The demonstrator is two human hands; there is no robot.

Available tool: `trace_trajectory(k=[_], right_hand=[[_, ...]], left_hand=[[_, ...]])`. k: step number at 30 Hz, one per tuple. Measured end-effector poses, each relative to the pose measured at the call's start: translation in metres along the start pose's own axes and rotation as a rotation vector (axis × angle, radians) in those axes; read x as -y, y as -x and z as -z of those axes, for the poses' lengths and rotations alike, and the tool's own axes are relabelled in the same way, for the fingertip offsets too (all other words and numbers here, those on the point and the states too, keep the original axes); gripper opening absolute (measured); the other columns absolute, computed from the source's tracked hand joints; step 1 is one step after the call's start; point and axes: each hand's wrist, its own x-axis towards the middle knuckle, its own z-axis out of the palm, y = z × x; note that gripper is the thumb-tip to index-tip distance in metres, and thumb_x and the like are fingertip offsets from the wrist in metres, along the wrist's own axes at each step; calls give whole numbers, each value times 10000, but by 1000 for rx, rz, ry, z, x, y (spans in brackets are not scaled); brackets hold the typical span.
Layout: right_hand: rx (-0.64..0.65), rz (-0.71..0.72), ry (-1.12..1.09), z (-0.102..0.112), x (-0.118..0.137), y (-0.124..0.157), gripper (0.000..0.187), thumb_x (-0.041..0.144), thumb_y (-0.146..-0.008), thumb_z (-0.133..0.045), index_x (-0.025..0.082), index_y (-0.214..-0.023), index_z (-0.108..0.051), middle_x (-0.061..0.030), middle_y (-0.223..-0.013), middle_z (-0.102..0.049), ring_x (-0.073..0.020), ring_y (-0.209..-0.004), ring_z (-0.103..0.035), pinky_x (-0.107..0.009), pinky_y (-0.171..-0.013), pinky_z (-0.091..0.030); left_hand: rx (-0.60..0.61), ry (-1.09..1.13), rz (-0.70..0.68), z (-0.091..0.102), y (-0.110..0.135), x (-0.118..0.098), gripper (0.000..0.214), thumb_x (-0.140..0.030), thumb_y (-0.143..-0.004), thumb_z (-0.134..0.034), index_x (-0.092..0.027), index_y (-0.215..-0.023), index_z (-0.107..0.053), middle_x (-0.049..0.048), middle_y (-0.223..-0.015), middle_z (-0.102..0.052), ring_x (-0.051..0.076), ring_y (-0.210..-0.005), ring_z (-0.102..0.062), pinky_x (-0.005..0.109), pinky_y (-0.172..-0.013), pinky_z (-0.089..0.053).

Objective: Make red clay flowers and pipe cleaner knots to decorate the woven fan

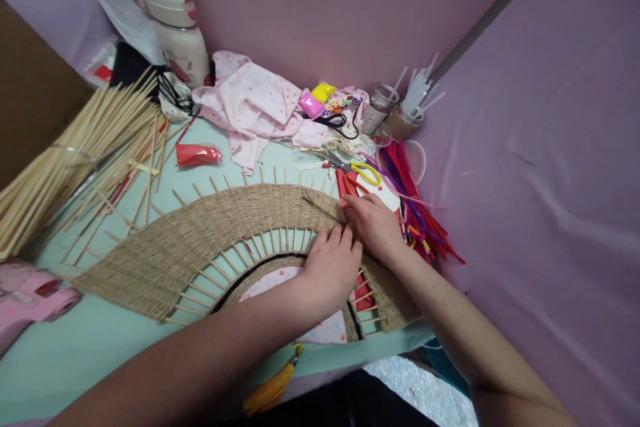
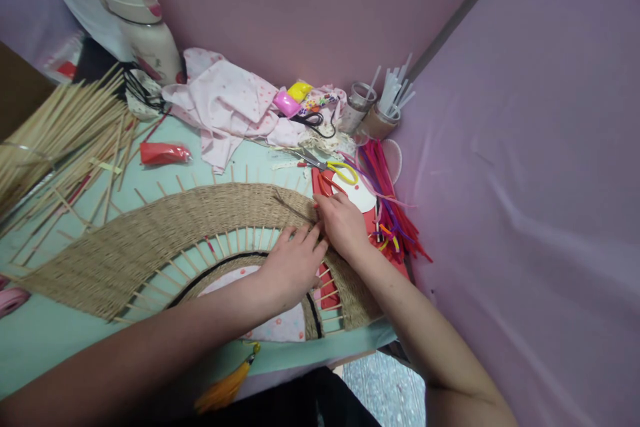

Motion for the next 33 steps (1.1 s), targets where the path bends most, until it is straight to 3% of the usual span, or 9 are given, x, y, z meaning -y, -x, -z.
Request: trace_trajectory(k=[8, 17, 28, 33], right_hand=[[82, 40, 47, 3, 4, -1, 399, 160, -913, -491, 195, -1304, -558, -130, -1041, -707, -284, -1038, -572, -370, -817, -474], [71, 49, 118, 2, 3, 1, 375, 187, -933, -466, 237, -1292, -562, -101, -1031, -699, -262, -1031, -604, -341, -798, -482], [135, 44, 153, 5, 5, 0, 389, 196, -922, -472, 190, -1301, -557, -154, -1088, -676, -276, -1024, -615, -355, -813, -487], [97, -40, 1, 6, 6, 0, 323, 207, -955, -425, 184, -1245, -567, -116, -1097, -700, -238, -1016, -638, -346, -858, -491]], left_hand=[[-5, -12, 3, -2, 0, 0, 517, -321, -887, -532, -106, -1356, -501, 192, -1490, -431, 328, -1328, -422, 499, -1077, -321], [6, -7, 1, -1, 0, 0, 689, -408, -793, -674, -97, -1377, -481, 203, -1506, -405, 350, -1351, -394, 510, -1104, -295], [12, -4, 1, -1, -1, 0, 601, -358, -851, -614, -102, -1379, -483, 208, -1514, -391, 345, -1358, -395, 517, -1105, -292], [56, 8, 0, 0, -1, 0, 744, -416, -780, -701, -91, -1399, -449, 216, -1532, -356, 354, -1372, -366, 518, -1114, -273]])
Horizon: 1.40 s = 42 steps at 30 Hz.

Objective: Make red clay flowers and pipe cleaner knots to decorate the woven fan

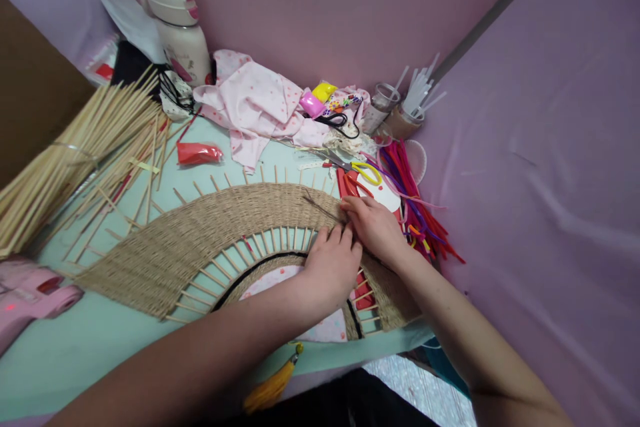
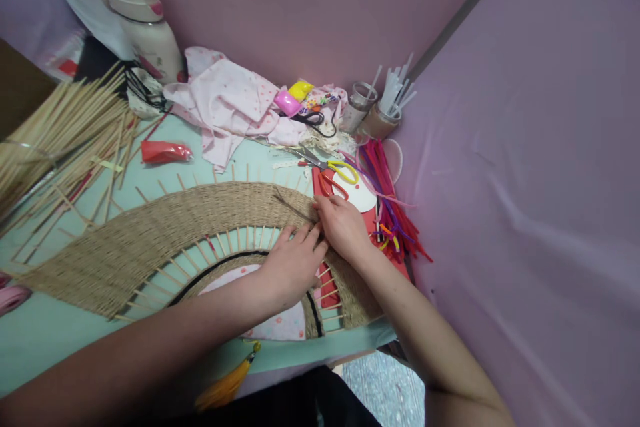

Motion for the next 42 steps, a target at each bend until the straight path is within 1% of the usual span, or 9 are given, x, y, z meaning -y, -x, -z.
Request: trace_trajectory(k=[4, 6, 10, 13, 17, 22, 33, 36, 42], right_hand=[[-71, -107, -143, -4, -2, -6, 234, 239, -947, -469, 189, -1132, -602, -80, -1001, -736, -236, -981, -654, -354, -834, -497], [-89, -122, -167, -5, -2, -9, 187, 234, -930, -503, 197, -1071, -619, -72, -972, -741, -239, -969, -653, -355, -820, -495], [-97, -103, -187, -4, -1, -11, 174, 180, -907, -512, 194, -1045, -618, -70, -965, -746, -240, -983, -642, -353, -823, -487], [-88, -96, -192, -2, 0, -8, 212, 159, -912, -483, 191, -1086, -599, -62, -976, -752, -243, -1000, -638, -353, -826, -481], [-84, -110, -214, -4, -2, -5, 227, 164, -919, -473, 190, -1118, -578, -56, -1001, -755, -244, -1014, -648, -355, -836, -480], [-90, -138, -270, -7, -7, -5, 211, 166, -909, -501, 202, -1105, -569, -52, -1004, -761, -244, -1011, -677, -368, -851, -489], [-189, -274, -616, -6, -12, -5, 194, 141, -859, -519, 213, -1031, -573, -51, -943, -755, -194, -922, -718, -343, -827, -523], [-236, -275, -581, -6, -14, -6, 169, 152, -843, -540, 213, -993, -590, -50, -964, -734, -188, -899, -704, -343, -826, -513], [-200, -211, -375, -6, -15, -15, 156, 174, -809, -607, 191, -964, -627, -72, -958, -709, -219, -879, -634, -358, -806, -476]], left_hand=[[-18, 0, -9, 2, 1, 0, 724, -405, -789, -687, -88, -1393, -444, 229, -1525, -359, 359, -1349, -395, 508, -1100, -281], [-39, 18, -14, 8, 1, 3, 630, -370, -828, -639, -80, -1361, -471, 225, -1502, -395, 341, -1307, -444, 482, -1077, -310], [-64, 4, 42, 24, -8, 20, 306, -180, -910, -436, -74, -1122, -628, 178, -1192, -632, 302, -1129, -545, 448, -949, -396], [-126, -84, 105, 30, -21, 39, 337, -110, -904, -380, -88, -1118, -640, 172, -1155, -611, 313, -1121, -505, 443, -883, -405], [-152, -128, 105, 27, -31, 54, 374, -141, -924, -370, -163, -1186, -637, 153, -1195, -559, 319, -1138, -465, 452, -872, -396], [-142, -146, 95, 24, -31, 55, 399, -149, -926, -377, -225, -1226, -628, 144, -1170, -546, 321, -1150, -449, 457, -878, -391], [-121, -162, 99, 25, -30, 54, 388, -142, -921, -394, -217, -1207, -646, 153, -1171, -545, 331, -1155, -444, 474, -889, -386], [-118, -149, 101, 28, -28, 53, 381, -145, -923, -392, -209, -1200, -646, 153, -1174, -542, 329, -1148, -447, 468, -885, -389], [-127, -158, 135, 36, -22, 53, 358, -134, -926, -363, -145, -1136, -652, 156, -1174, -542, 319, -1131, -458, 449, -873, -404]])
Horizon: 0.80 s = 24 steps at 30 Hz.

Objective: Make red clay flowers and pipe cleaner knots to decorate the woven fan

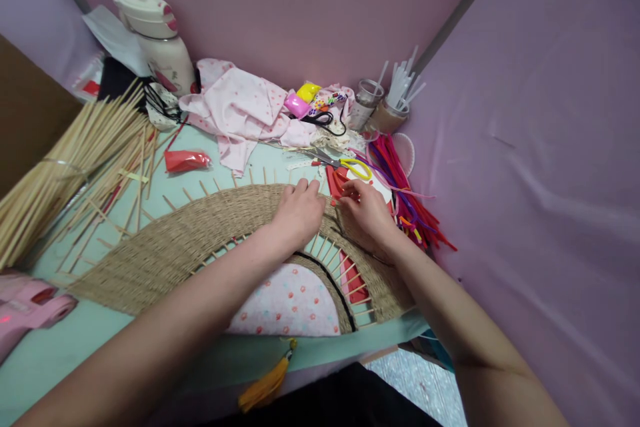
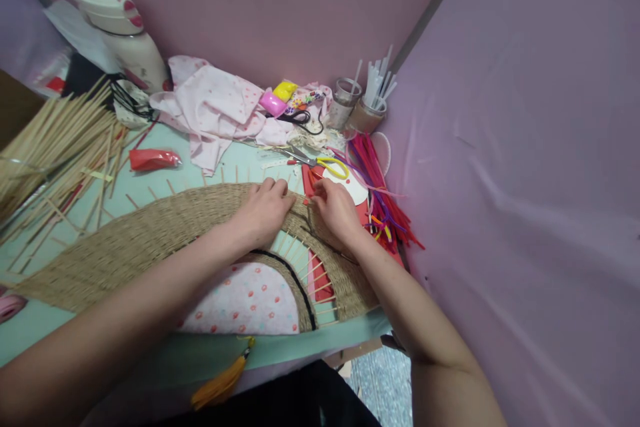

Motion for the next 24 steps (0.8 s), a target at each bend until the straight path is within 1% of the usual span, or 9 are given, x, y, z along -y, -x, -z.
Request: trace_trajectory(k=[5, 7, 9, 11, 15, 19, 24], right_hand=[[26, 109, 184, 3, 4, -10, 155, 188, -822, -619, 162, -967, -663, -94, -929, -685, -246, -922, -588, -364, -819, -432], [29, 150, 244, 6, 5, -11, 120, 202, -845, -611, 165, -926, -691, -97, -929, -679, -252, -938, -573, -363, -821, -413], [55, 179, 294, 9, 6, -10, 138, 217, -875, -591, 182, -877, -724, -94, -932, -674, -256, -953, -556, -363, -818, -392], [100, 183, 329, 10, 8, -6, 192, 221, -904, -560, 205, -877, -750, -89, -947, -675, -256, -971, -541, -363, -810, -372], [175, 140, 376, 11, 14, 3, 245, 232, -940, -515, 239, -952, -760, -82, -997, -673, -257, -1000, -516, -358, -768, -336], [166, 155, 405, 8, 19, 8, 249, 249, -947, -506, 246, -981, -753, -81, -997, -668, -256, -982, -495, -359, -746, -312], [152, 240, 452, 6, 21, 12, 260, 246, -952, -489, 256, -985, -747, -82, -1009, -660, -257, -980, -473, -360, -742, -297]], left_hand=[[6, -4, 19, 2, 6, -1, 334, -125, -913, -382, -140, -1107, -653, 158, -1159, -549, 310, -1121, -463, 441, -876, -402], [3, 6, 24, 2, 7, -1, 330, -125, -911, -382, -133, -1089, -660, 163, -1149, -547, 314, -1116, -462, 448, -879, -399], [2, 17, 31, 2, 8, -1, 334, -123, -910, -376, -129, -1084, -661, 167, -1142, -545, 314, -1111, -461, 451, -881, -396], [2, 25, 37, 1, 8, 0, 342, -118, -909, -369, -124, -1089, -660, 171, -1138, -543, 314, -1106, -460, 449, -879, -396], [2, 45, 43, 1, 8, 0, 347, -123, -910, -367, -129, -1100, -657, 169, -1137, -538, 314, -1096, -462, 446, -872, -400], [-9, 48, 44, 0, 8, 0, 355, -128, -918, -358, -129, -1125, -646, 169, -1148, -538, 313, -1105, -466, 446, -882, -401], [-6, 35, 49, -2, 8, 1, 359, -127, -922, -352, -123, -1130, -645, 167, -1139, -549, 317, -1105, -475, 452, -880, -411]])
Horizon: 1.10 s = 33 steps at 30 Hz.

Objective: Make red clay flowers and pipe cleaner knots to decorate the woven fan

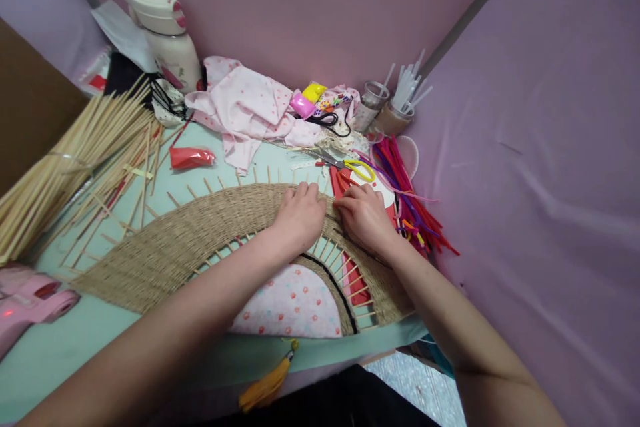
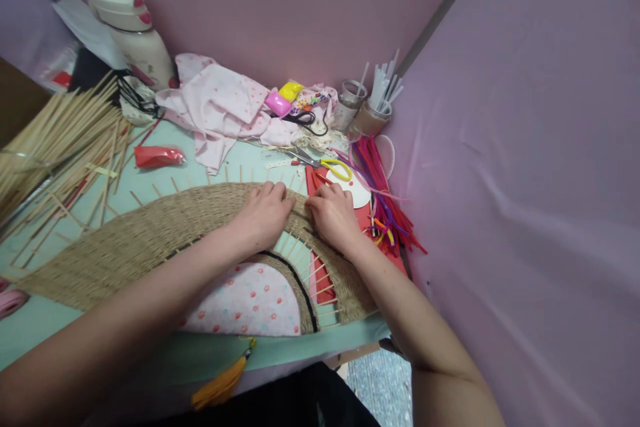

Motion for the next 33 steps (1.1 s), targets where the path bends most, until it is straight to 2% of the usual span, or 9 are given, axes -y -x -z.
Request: trace_trajectory(k=[5, 10, 14, 21, 29, 33], right_hand=[[-56, -13, 57, 5, 2, 7, 270, 261, -956, -471, 235, -1072, -713, -99, -1083, -638, -261, -1010, -468, -368, -750, -298], [16, 17, 139, 5, 4, 14, 279, 231, -932, -487, 260, -1109, -701, -106, -1103, -633, -275, -1008, -450, -376, -742, -284], [27, 29, 194, 2, 4, 16, 289, 238, -929, -493, 262, -1143, -686, -113, -1140, -624, -286, -1028, -439, -390, -757, -280], [-17, 0, 178, 7, 6, 15, 289, 263, -954, -463, 270, -1159, -666, -99, -1163, -610, -274, -1039, -440, -385, -760, -278], [66, 17, 178, 1, 6, 12, 325, 195, -908, -485, 257, -1175, -658, -115, -1178, -609, -296, -1052, -436, -393, -765, -292], [-12, -3, 159, 3, 4, 15, 336, 222, -927, -473, 256, -1221, -631, -110, -1215, -594, -281, -1052, -446, -387, -766, -290]], left_hand=[[-15, 13, -14, -1, 1, 2, 347, -124, -912, -363, -122, -1103, -653, 170, -1125, -551, 321, -1095, -476, 453, -872, -413], [-12, 24, -8, -2, 0, 3, 355, -114, -906, -360, -123, -1109, -651, 177, -1127, -547, 327, -1098, -474, 459, -877, -403], [-16, 22, -7, -3, 0, 3, 357, -122, -911, -355, -124, -1115, -648, 173, -1120, -549, 328, -1095, -474, 462, -878, -402], [-14, 19, -13, -3, 1, 3, 347, -127, -909, -364, -114, -1103, -652, 176, -1124, -549, 324, -1094, -475, 460, -885, -407], [-1, 16, 10, -1, 1, 4, 329, -165, -927, -371, -140, -1101, -648, 157, -1137, -551, 300, -1101, -465, 434, -896, -401], [2, 19, 7, -1, 1, 4, 333, -161, -927, -369, -128, -1102, -650, 170, -1135, -550, 306, -1095, -471, 443, -894, -405]])
